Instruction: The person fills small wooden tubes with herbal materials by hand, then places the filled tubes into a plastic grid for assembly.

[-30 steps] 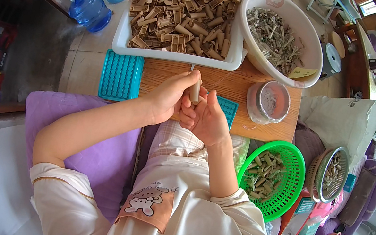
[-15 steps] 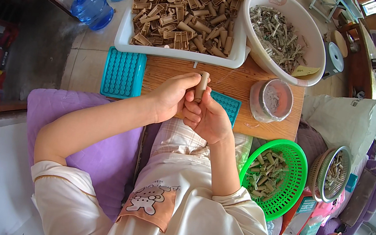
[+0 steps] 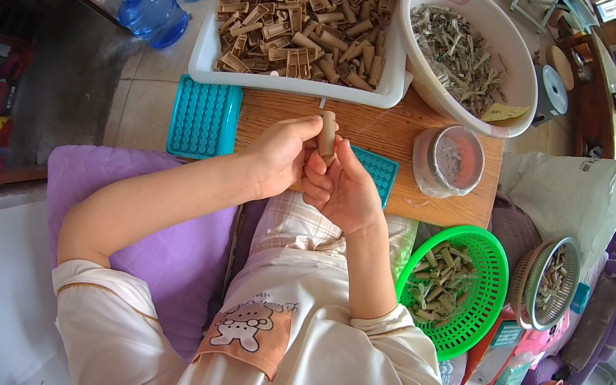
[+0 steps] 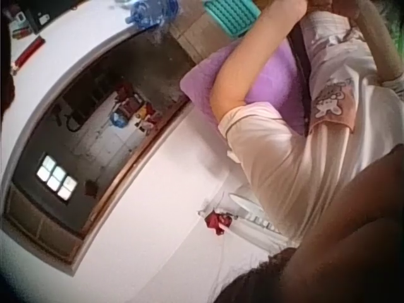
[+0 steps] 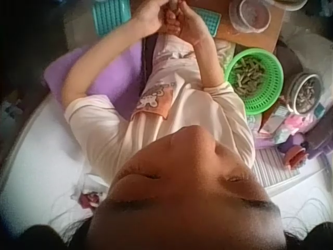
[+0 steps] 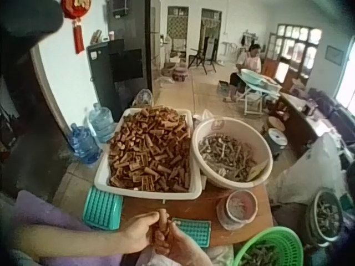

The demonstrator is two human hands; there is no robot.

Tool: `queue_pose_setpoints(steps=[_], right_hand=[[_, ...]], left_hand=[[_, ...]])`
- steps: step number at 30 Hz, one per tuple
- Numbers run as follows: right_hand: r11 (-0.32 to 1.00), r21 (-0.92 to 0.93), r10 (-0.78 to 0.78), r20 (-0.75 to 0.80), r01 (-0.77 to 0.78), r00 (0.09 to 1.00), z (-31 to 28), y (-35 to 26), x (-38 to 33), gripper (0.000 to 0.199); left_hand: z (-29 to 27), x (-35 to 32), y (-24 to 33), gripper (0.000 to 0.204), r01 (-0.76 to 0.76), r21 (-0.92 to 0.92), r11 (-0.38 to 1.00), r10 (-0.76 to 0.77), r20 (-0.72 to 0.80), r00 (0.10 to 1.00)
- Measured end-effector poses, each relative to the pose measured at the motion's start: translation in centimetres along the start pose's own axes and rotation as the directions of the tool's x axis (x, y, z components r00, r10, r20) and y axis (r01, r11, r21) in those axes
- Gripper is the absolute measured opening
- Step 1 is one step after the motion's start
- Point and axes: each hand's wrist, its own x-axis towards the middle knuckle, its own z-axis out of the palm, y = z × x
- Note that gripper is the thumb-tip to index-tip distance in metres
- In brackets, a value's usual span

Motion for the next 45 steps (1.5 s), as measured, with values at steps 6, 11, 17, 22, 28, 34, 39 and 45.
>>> queue_pose_setpoints(steps=[6, 11, 17, 22, 28, 34, 39, 45], right_hand=[[0.992, -0.057, -0.119, -0.197, 0.109, 0.973, 1.3, 0.0, -1.2, 0.039], [0.485, -0.859, -0.653, -0.232, 0.163, 0.721, -2.0, -3.7, -4.8, 0.021], [-0.561, -0.731, -0.764, 0.277, -0.388, 0.583, -9.4, -15.6, -7.6, 0.016], [-0.868, -0.297, -0.435, 0.061, -0.399, 0.899, -12.8, -17.9, -6.4, 0.012], [-0.884, -0.251, -0.393, -0.06, -0.395, 0.917, -13.1, -17.9, -5.9, 0.01], [-0.575, -0.763, -0.55, 0.091, -0.297, 0.83, -8.8, -17.7, -7.4, 0.014], [0.132, -0.989, -0.66, -0.136, -0.064, 0.739, -5.1, -14.6, -8.2, 0.006], [0.347, -0.893, -0.568, 0.043, 0.287, 0.822, -0.1, -5.1, -4.5, 0.003]], left_hand=[[-0.1, 0.0, 0.3, 0.027, -0.089, 0.031, 0.995, 0.086, 0.092, 0.992], [-0.5, -0.4, 0.8, 0.024, -0.133, -0.03, 0.991, 0.136, 0.101, 0.986], [0.1, -0.3, 0.0, 0.025, 0.014, 0.032, 0.999, -0.018, 0.11, 0.994], [-0.3, 0.0, -0.6, 0.026, 0.037, 0.096, 0.995, -0.053, 0.173, 0.984], [-0.5, 0.2, -1.0, 0.027, 0.056, 0.142, 0.988, -0.083, 0.191, 0.978], [-0.7, 0.0, -1.2, 0.025, 0.074, 0.163, 0.984, -0.101, 0.168, 0.981], [0.1, -0.6, -1.1, 0.024, 0.129, 0.165, 0.978, -0.165, 0.23, 0.959], [0.0, -0.6, -1.1, 0.026, 0.144, 0.137, 0.98, -0.176, 0.253, 0.951]])
